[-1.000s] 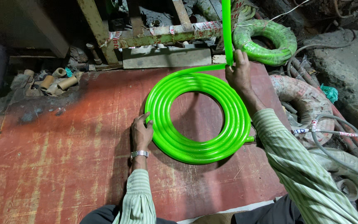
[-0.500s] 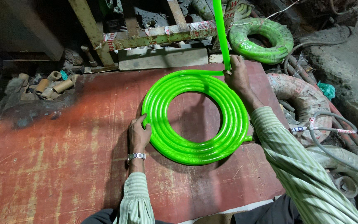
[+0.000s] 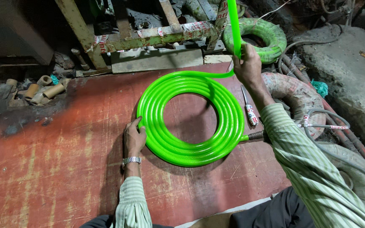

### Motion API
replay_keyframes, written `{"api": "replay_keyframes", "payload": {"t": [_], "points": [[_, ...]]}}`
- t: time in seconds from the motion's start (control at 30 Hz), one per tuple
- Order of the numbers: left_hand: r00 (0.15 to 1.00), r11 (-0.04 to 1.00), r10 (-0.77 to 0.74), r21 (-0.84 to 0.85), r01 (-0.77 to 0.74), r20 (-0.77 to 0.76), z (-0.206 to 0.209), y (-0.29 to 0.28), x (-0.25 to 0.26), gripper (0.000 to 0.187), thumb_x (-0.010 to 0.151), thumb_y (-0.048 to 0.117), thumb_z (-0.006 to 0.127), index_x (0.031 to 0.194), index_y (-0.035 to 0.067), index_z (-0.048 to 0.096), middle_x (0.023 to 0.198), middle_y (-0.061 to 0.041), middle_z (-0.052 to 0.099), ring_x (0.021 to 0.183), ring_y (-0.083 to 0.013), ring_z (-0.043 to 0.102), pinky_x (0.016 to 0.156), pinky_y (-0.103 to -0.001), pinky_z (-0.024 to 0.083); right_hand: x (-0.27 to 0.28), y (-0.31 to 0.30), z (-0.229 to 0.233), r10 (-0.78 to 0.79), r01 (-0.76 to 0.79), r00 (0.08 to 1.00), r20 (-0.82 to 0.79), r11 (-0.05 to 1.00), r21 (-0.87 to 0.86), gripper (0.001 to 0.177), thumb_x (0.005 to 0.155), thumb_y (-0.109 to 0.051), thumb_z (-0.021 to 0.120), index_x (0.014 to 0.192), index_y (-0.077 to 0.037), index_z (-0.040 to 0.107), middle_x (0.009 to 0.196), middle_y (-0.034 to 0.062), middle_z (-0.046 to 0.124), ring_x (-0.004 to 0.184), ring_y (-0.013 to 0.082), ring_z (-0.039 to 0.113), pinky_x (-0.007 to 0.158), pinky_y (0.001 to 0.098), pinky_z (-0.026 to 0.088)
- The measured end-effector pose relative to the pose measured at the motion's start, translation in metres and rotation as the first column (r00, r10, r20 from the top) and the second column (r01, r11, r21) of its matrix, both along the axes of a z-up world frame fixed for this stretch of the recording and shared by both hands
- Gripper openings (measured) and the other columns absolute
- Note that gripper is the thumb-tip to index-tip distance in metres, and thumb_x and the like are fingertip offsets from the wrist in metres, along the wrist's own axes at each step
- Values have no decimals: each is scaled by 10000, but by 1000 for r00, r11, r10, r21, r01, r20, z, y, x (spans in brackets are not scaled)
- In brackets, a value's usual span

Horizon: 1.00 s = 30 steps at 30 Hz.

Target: The person coils a length of green hose by hand on a wooden surface, forming a circular stack.

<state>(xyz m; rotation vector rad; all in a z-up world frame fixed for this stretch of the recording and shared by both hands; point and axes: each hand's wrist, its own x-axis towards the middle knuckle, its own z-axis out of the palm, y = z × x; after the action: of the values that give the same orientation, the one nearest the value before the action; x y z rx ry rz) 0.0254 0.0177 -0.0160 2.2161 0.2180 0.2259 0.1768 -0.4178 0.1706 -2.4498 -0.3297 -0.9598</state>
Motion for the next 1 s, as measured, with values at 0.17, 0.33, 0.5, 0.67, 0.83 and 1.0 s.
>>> {"api": "replay_keyframes", "payload": {"t": [0.17, 0.33, 0.5, 0.67, 0.83, 1.0], "points": [[1000, 1000, 3, -30, -2, 20, 1, 2, -1, 494, 891, 99, 576, 1366, 189, 675, 1140, -288, 645, 1076, -459, 661, 981, -513, 498, 1, -19, -27, -43, 39, 997, -57, 998, -57, 328, 879, -119, 795, 1100, -74, 558, 924, 158, 597, 864, 440, 661, 707, 591, 544], [1000, 998, 2, -60, -2, -10, -5, 3, 1, 475, 914, 106, 567, 1365, 206, 678, 1171, -278, 638, 1088, -449, 661, 987, -503, 505, -13, -21, -30, -84, 79, 978, -193, 996, -33, 377, 875, -185, 832, 1068, -86, 524, 917, 131, 588, 867, 408, 670, 760, 595, 554], [1000, 998, 14, -62, -16, -24, 0, 0, -1, 469, 904, 109, 603, 1360, 186, 682, 1191, -279, 642, 1078, -437, 669, 984, -496, 517, -26, -24, -31, -31, 33, 971, -235, 999, 7, 389, 874, -162, 834, 1049, -51, 505, 910, 176, 593, 873, 439, 667, 738, 604, 534], [999, 999, 7, -49, -9, -32, 7, 0, -6, 479, 892, 116, 628, 1367, 159, 675, 1161, -276, 641, 1076, -424, 674, 969, -479, 529, -38, -30, -35, -61, 49, 963, -264, 998, -50, 388, 868, -237, 843, 1033, -101, 520, 883, 95, 611, 851, 350, 686, 733, 500, 551], [995, 1000, 14, -8, -15, -100, 7, 0, -9, 506, 888, 153, 639, 1394, 181, 649, 1167, -240, 639, 1098, -378, 680, 985, -475, 526, -40, -31, -56, -62, 57, 970, -236, 998, -30, 380, 853, -181, 848, 989, -71, 511, 846, 152, 610, 830, 426, 666, 709, 548, 525], [984, 1000, 16, 22, -12, -178, 28, -7, -23, 542, 883, 172, 633, 1425, 188, 614, 1193, -218, 629, 1147, -346, 673, 1014, -470, 514, -45, -39, -71, -51, 59, 974, -222, 998, 28, 398, 830, -162, 866, 978, -67, 508, 830, 144, 600, 820, 397, 668, 708, 497, 528]]}}
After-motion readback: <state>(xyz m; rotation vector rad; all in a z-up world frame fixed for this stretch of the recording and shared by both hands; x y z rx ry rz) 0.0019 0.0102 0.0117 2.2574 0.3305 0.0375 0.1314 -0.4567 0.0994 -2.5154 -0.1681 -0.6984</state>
